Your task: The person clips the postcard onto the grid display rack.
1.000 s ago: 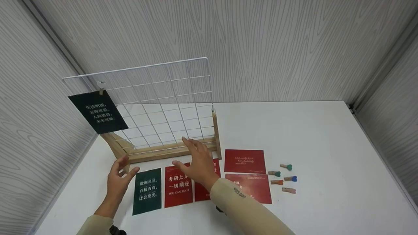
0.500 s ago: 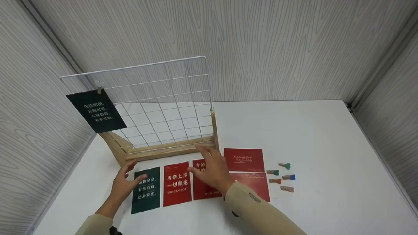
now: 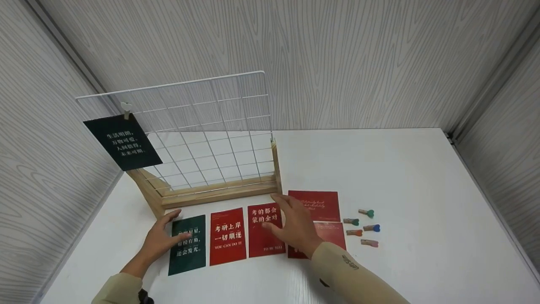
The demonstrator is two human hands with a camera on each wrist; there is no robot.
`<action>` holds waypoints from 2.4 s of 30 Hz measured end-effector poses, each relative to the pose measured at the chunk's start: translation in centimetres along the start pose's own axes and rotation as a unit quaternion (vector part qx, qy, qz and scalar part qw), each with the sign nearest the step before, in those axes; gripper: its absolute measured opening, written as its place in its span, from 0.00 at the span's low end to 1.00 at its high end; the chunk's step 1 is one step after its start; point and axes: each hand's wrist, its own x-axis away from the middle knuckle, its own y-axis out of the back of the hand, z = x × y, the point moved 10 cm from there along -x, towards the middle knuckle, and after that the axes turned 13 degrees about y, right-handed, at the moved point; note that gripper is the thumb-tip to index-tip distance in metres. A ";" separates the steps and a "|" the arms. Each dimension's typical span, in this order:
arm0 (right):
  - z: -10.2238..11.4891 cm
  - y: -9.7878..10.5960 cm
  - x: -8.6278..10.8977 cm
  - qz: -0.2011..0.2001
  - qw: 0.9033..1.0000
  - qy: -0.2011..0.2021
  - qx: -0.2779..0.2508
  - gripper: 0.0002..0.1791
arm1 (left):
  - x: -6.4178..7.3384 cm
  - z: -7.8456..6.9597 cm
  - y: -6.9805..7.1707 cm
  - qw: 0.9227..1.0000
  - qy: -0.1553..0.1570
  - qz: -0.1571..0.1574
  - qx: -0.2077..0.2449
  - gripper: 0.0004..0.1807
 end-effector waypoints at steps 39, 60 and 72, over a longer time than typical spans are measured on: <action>-9.6 9.5 7.6 -0.018 0.994 -0.105 0.009 0.40 | -0.9 0.7 0.0 0.999 0.012 0.031 -0.028 0.44; -12.0 13.3 12.6 -0.042 0.990 -0.130 0.016 0.36 | -1.8 2.4 2.2 0.975 0.088 0.059 0.197 0.25; -12.5 13.4 14.6 -0.013 0.988 -0.149 0.045 0.39 | -1.6 1.7 2.8 0.966 0.085 0.075 0.231 0.23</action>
